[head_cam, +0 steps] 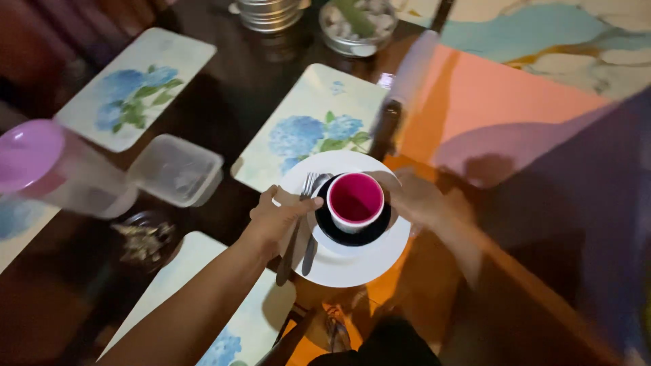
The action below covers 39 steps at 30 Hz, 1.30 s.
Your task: Clear dirty dishes from a dining table and move them to a kitchen sink.
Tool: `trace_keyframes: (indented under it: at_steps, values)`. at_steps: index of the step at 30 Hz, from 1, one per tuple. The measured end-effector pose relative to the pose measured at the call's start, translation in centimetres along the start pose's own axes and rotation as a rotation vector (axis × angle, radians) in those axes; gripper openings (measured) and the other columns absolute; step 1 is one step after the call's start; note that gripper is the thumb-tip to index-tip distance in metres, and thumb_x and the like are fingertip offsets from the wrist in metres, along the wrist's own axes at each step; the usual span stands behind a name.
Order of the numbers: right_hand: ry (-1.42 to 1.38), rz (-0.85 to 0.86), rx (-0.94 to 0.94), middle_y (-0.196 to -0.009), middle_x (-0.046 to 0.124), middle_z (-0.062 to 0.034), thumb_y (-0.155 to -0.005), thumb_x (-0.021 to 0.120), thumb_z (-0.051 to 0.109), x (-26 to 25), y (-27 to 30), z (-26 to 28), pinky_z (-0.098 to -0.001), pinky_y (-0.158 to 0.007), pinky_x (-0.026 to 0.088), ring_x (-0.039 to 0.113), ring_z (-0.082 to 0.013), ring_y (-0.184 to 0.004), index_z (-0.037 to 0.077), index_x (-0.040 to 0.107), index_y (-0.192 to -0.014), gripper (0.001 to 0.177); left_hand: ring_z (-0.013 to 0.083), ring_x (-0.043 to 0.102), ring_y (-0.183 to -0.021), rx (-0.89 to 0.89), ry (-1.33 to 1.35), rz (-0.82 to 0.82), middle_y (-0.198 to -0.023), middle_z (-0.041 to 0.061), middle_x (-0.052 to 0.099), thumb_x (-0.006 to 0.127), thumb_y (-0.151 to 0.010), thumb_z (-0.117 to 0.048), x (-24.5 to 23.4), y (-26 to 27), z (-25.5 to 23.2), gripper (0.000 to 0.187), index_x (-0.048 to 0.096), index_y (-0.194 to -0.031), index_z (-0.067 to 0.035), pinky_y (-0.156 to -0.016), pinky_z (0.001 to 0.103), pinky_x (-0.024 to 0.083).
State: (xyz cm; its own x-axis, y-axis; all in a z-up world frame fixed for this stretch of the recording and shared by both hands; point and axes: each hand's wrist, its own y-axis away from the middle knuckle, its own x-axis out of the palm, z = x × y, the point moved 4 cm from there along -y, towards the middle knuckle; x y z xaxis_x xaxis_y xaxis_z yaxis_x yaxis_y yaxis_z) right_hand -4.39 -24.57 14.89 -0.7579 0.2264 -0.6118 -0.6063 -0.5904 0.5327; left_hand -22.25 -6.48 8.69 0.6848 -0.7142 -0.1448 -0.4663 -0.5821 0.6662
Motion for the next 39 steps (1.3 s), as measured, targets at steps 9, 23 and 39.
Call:
trace_keyframes:
  at_steps: [9, 23, 39]
  values:
    - [0.017, -0.222, 0.127, -0.104, 0.066, -0.0160, -0.095, 0.053, 0.062, -1.3, 1.3, -13.6, -0.0317, -0.049, 0.059, 0.079, -0.0319, -0.058, 0.005, 0.057, -0.140, 0.072, 0.0315, 0.071, -0.108, 0.086, 0.039, 0.217, -0.135, 0.025, 0.059, 0.091, -0.062, -0.018, 8.0, 1.0, -0.6, 0.125, 0.015, -0.160, -0.006, -0.082, 0.042, 0.064]
    - [-0.323, -0.418, 0.393, -0.105, 0.072, -0.0241, -0.075, 0.057, 0.074, -2.4, 17.2, -21.8, -0.0430, -0.049, 0.064, 0.078, -0.0364, -0.061, -0.002, 0.040, -0.141, 0.103, 0.0293, 0.067, -0.113, 0.238, -0.105, 0.456, -0.138, 0.023, 0.054, 0.096, -0.058, -0.017, 19.6, 6.2, 4.0, 0.119, 0.026, -0.152, 0.002, -0.085, 0.043, 0.065]
    - [-0.712, -0.730, 0.673, -0.102, 0.077, -0.0261, -0.073, 0.069, 0.072, 5.8, 34.5, -29.8, -0.0444, -0.044, 0.057, 0.072, -0.0381, -0.051, 0.004, 0.040, -0.142, 0.102, 0.0288, 0.061, -0.123, 0.304, -0.651, 0.724, -0.140, 0.016, 0.051, 0.097, -0.055, -0.026, 29.1, 17.6, 8.7, 0.120, 0.033, -0.155, -0.014, -0.097, 0.041, 0.060]
